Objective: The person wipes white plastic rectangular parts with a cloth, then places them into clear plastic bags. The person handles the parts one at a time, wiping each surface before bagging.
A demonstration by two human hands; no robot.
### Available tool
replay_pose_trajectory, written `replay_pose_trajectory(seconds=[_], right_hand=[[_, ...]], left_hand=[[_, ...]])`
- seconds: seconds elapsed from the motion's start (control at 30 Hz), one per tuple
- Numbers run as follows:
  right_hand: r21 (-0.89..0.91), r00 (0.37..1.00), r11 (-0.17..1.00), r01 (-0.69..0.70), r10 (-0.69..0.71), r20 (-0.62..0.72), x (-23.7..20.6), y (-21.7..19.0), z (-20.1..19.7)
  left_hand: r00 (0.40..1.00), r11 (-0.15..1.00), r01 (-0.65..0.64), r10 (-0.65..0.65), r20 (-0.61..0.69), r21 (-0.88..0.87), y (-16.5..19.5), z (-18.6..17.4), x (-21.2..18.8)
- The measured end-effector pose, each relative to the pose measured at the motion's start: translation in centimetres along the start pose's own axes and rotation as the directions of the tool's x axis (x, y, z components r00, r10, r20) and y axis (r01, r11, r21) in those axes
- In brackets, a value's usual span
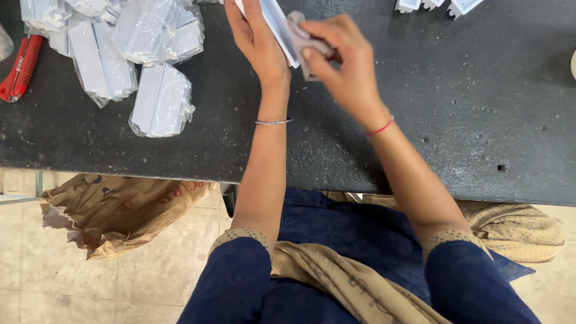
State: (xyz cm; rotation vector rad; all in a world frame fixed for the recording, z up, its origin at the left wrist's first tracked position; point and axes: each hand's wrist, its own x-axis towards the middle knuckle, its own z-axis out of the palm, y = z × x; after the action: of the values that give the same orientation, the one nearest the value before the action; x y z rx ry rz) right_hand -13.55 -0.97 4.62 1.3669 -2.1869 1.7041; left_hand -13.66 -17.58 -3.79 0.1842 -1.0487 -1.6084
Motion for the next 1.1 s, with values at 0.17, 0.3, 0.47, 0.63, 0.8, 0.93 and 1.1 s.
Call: replay_pose_trajectory(seconds=[0.17, 0.3, 0.47, 0.63, 0.8, 0.93, 1.1], right_hand=[[-0.015, 0.999, 0.999, 0.046, -0.046, -0.009, -0.4, -0.8, 1.5], [-0.139, 0.992, 0.987, 0.08, -0.093, -0.09, -0.4, -1.0, 1.5], [-0.095, 0.987, 0.984, 0.152, -0.155, -0.034, -0.9, -0.7, 1.7], [-0.126, 0.995, 0.991, 0.04, -0.052, -0.091, -0.3, 1.5, 1.2], [-0.047, 0.982, 0.998, -0.046, 0.037, -0.186, 0.1, 4.0, 0.3], [0.02, 0.977, 0.998, -0.062, 0.065, -0.204, 0.1, 4.8, -0.1], [-0.002, 0.966, 1.0, 0.023, -0.023, -0.258, 0.5, 5.1, -1.0]], left_hand=[[0.99, 0.984, -0.071, 0.089, -0.107, 0.16, 1.8, 0.7, -0.4], [0.986, 0.989, -0.051, 0.072, -0.15, 0.142, 2.7, 1.3, -0.4], [0.982, 0.993, -0.005, 0.028, -0.188, 0.118, 2.5, 0.9, -0.2], [0.992, 0.986, 0.086, -0.098, -0.078, -0.141, 0.9, 0.6, 0.1], [0.89, 0.825, 0.453, -0.441, 0.118, -0.336, 0.2, 1.0, -0.5], [0.84, 0.791, 0.538, -0.474, 0.264, -0.291, 1.4, 0.7, -0.4], [0.677, 0.533, 0.736, -0.591, 0.438, -0.417, 2.9, 1.5, 0.1]])
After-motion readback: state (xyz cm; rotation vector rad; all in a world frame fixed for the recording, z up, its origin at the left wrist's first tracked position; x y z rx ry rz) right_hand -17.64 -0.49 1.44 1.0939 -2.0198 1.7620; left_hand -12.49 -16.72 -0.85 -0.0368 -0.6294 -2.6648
